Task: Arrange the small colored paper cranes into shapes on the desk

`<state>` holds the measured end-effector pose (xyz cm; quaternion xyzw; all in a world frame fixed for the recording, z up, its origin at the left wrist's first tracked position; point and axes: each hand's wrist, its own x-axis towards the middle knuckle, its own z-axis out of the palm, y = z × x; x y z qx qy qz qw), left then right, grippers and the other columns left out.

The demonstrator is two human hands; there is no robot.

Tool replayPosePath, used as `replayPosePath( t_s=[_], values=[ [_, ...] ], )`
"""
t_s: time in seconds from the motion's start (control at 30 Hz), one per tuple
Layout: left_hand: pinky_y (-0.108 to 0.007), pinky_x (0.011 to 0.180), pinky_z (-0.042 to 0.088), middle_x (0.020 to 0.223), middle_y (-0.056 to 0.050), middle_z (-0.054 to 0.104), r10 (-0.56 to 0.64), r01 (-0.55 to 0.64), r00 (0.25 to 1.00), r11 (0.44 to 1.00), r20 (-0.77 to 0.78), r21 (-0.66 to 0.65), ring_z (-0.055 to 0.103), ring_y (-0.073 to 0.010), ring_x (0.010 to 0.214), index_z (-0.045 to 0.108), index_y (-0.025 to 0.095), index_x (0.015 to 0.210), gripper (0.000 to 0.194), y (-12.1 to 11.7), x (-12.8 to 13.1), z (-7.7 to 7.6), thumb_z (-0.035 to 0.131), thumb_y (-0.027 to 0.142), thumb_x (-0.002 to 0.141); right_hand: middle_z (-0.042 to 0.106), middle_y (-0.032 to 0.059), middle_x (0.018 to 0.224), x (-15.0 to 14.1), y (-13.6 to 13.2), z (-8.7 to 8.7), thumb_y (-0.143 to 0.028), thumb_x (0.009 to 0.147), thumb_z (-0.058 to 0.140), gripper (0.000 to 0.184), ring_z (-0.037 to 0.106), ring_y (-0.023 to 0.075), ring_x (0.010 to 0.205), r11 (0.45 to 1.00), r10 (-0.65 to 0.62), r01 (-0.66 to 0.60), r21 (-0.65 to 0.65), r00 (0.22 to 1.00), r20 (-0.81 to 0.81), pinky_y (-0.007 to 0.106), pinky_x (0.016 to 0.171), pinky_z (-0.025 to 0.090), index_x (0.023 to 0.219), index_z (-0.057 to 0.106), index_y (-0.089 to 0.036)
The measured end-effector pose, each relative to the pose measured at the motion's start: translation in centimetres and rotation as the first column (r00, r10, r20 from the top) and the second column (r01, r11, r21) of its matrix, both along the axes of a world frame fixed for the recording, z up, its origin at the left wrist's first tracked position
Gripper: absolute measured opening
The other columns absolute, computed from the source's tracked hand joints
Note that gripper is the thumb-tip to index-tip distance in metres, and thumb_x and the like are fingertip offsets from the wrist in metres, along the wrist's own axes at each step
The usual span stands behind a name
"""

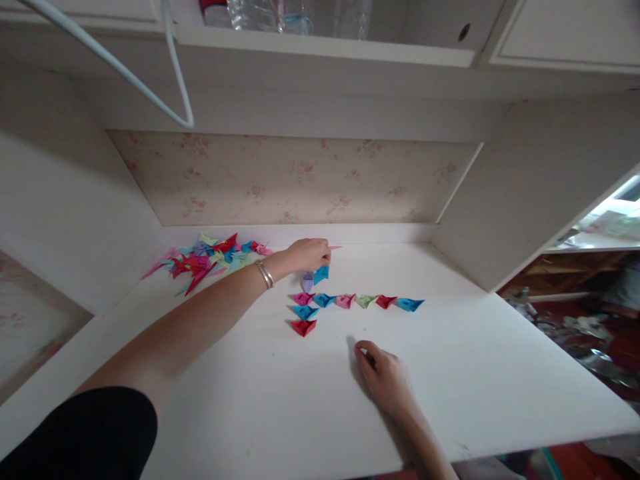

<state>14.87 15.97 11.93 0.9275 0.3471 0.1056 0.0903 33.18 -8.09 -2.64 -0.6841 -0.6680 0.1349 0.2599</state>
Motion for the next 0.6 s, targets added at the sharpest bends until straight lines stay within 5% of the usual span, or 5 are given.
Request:
replayPosePath(
  t_s=[0.37, 0.6],
  values=[
    [-0.027, 0.065, 0.048, 0.075, -0.008, 0.075, 0.111, -0.113, 0.993, 0.989, -0.03, -0.099, 0.066, -0.0203, 0.067, 0.078, 0.02, 0.074, 0.018, 1.6, 2.2, -2.3, 0.064, 0.025, 0.064, 0.072, 0.0045, 0.075, 0.0, 0.1, -0.2, -0.042, 0.094, 0.038, 0.034, 0.066, 0.019, 0.065, 1.0, -0.012, 0.011, -0.013, 1.0, -0.026, 0.024, 0.061, 0.042, 0.1, 0.066, -0.023],
    [-0.029, 0.066, 0.051, 0.067, -0.011, 0.074, 0.116, -0.112, 0.993, 0.974, 0.011, -0.199, 0.068, -0.0241, 0.07, 0.077, 0.017, 0.066, 0.011, 2.9, 3.1, -3.7, 0.07, 0.022, 0.059, 0.072, 0.0044, 0.076, -0.1, -0.1, 0.3, -0.041, 0.095, 0.038, 0.033, 0.065, 0.0196, 0.065, 0.999, -0.021, 0.02, -0.035, 1.0, -0.019, 0.025, 0.061, 0.039, 0.1, 0.066, -0.024]
  ],
)
